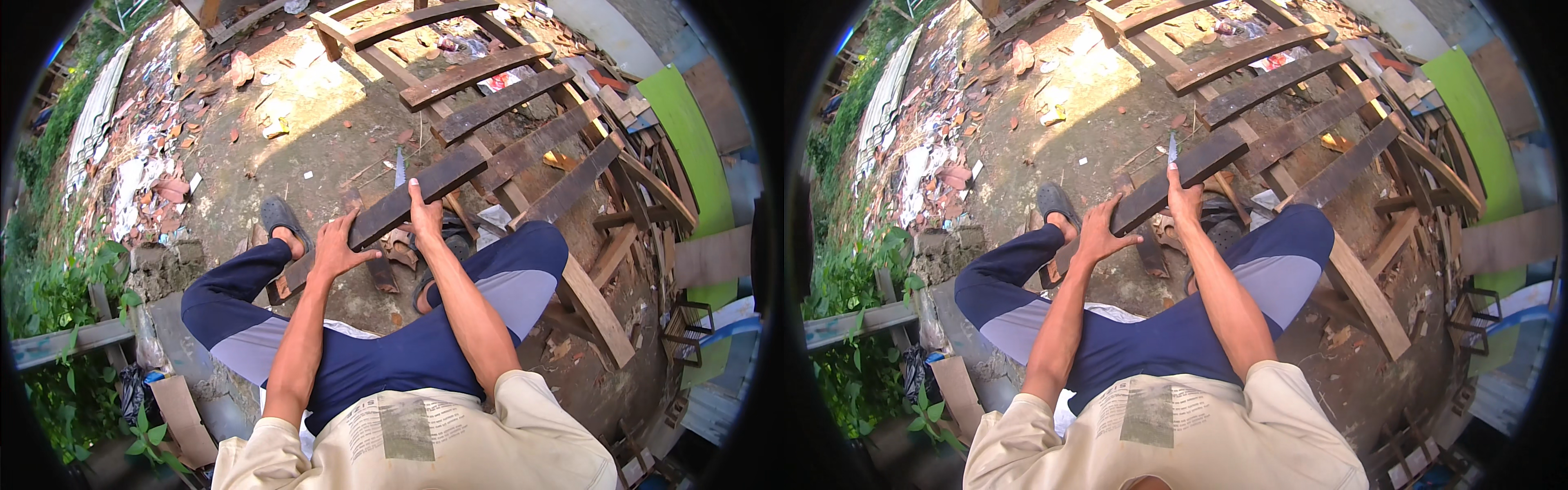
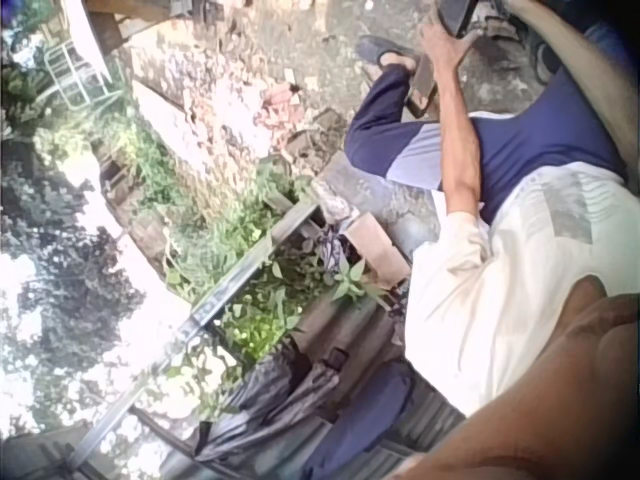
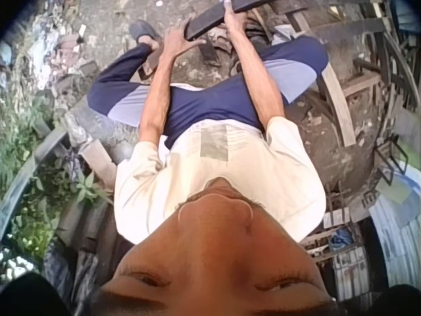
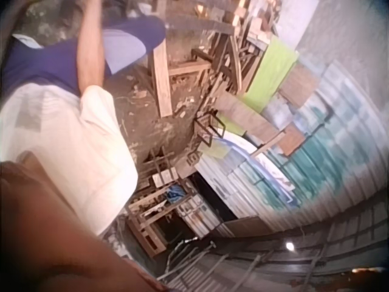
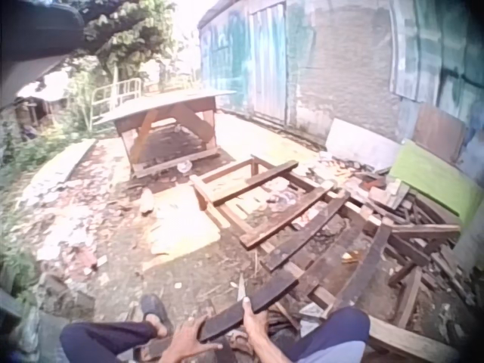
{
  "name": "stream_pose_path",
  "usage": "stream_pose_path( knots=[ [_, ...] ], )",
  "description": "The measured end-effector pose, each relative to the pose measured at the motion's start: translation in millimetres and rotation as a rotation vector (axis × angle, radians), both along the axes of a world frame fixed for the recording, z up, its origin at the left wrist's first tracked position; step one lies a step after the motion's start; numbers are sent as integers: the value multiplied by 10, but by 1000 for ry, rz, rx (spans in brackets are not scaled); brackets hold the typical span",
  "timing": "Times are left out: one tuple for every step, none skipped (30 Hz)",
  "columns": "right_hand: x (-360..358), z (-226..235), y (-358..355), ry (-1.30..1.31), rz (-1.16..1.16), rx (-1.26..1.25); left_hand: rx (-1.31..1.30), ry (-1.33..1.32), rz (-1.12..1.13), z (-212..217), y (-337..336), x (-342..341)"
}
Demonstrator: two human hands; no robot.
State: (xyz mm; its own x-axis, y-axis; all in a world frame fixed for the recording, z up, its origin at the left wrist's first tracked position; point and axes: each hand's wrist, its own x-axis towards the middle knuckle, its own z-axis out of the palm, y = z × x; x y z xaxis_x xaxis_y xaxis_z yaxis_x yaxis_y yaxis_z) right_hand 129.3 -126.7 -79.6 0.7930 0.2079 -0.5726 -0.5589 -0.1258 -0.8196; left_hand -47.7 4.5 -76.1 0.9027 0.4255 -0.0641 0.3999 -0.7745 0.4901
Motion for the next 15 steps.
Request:
stream_pose_path(
  knots=[
    [-33,61,-11,18,26,37,-51,40,-15,22,-25,49],
    [-70,124,-14,34,55,76,-70,52,9,-20,-18,44],
    [-71,144,-30,48,83,115,-91,61,31,-98,-5,42],
    [-55,167,-51,79,145,114,-112,70,53,-171,19,30],
    [-44,192,-82,114,208,110,-163,73,65,-197,32,6],
    [-25,219,-108,149,272,106,-214,76,77,-220,50,-22],
    [18,250,-147,177,377,55,-265,78,90,-243,80,-45],
    [51,251,-200,141,416,25,-342,75,82,-240,88,-68],
    [98,252,-239,104,455,-5,-420,72,76,-233,111,-92],
    [145,254,-279,68,495,-35,-498,69,70,-230,134,-106],
    [148,313,-300,20,459,-37,-505,108,91,-279,173,-160],
    [166,303,-293,16,378,-67,-547,165,82,-349,237,-206],
    [196,299,-309,5,294,-41,-589,222,75,-418,307,-254],
    [224,312,-324,-3,217,-16,-633,279,73,-484,345,-305],
    [294,325,-378,29,205,17,-623,337,47,-461,345,-313]
  ],
)
